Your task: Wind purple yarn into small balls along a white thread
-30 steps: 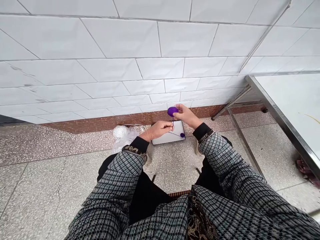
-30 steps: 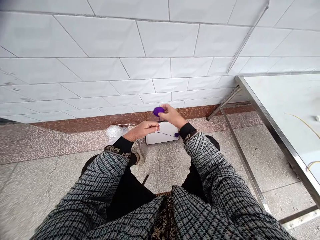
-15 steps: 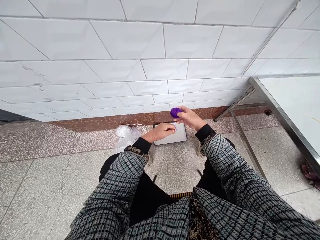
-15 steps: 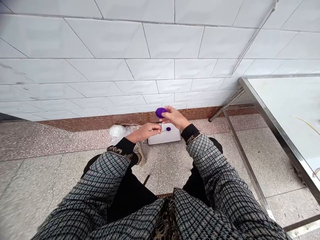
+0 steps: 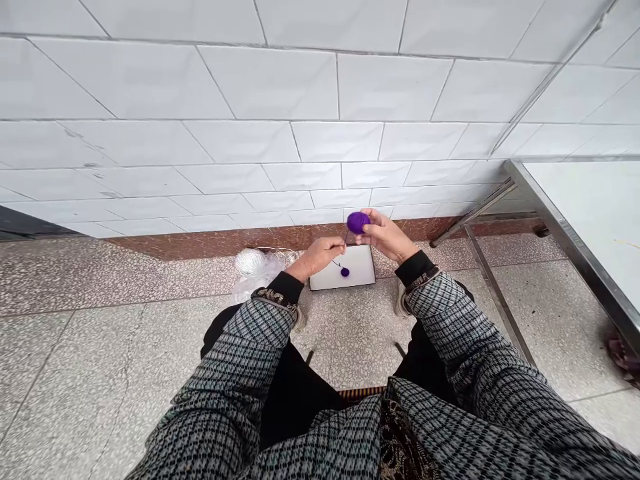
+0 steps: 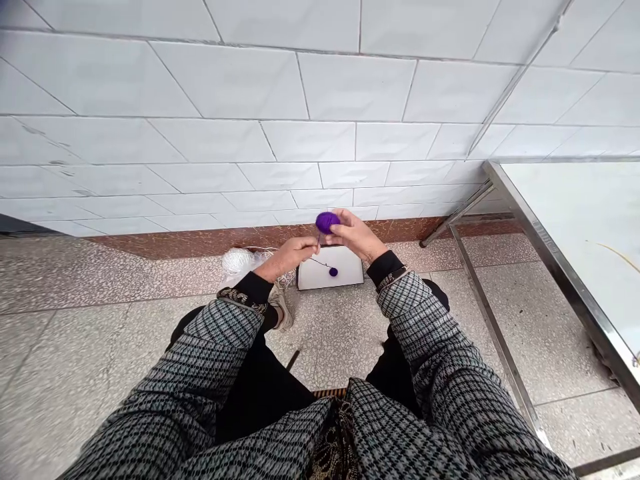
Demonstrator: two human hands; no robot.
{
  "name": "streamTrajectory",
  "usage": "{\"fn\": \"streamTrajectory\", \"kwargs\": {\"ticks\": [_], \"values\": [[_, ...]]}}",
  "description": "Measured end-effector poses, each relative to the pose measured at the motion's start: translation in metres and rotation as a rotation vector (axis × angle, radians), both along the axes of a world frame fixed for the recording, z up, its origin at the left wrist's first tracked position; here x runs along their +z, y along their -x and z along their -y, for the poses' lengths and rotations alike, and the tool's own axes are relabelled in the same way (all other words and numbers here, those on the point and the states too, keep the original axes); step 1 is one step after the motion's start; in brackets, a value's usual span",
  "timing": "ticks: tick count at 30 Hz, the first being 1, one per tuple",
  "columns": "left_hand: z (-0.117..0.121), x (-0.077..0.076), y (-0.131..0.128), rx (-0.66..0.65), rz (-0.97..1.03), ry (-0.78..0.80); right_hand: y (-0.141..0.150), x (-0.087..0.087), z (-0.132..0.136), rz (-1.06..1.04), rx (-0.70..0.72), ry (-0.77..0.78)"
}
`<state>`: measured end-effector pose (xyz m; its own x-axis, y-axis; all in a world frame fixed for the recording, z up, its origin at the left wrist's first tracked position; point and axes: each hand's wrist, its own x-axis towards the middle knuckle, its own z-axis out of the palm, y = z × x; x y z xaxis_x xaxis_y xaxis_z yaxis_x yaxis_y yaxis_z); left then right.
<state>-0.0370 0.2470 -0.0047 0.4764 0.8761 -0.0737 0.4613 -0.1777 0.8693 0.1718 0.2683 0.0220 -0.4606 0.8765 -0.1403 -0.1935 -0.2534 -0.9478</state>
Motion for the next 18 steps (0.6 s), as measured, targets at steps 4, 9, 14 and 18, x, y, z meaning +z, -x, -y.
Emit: {"fn": "streamTrajectory", "kwargs": {"ticks": [4, 9, 14, 18], "values": [[0.01, 0.004, -0.008, -0.222, 0.005, -0.024, -0.001, -0.014, -0.006, 0.339, -0.133, -0.102], [0.001, 0.003, 0.003, 0.035, 0.048, -0.164, -0.009, -0.005, 0.004, 0.496, 0.442, -0.147], [-0.001, -0.01, 0.001, 0.051, -0.035, -0.073, -0.007, 0.001, 0.0, -0.025, 0.114, -0.049], [0.009, -0.007, -0.008, -0.18, -0.024, -0.059, -0.002, -0.011, -0.007, 0.216, -0.154, -0.077]]}}
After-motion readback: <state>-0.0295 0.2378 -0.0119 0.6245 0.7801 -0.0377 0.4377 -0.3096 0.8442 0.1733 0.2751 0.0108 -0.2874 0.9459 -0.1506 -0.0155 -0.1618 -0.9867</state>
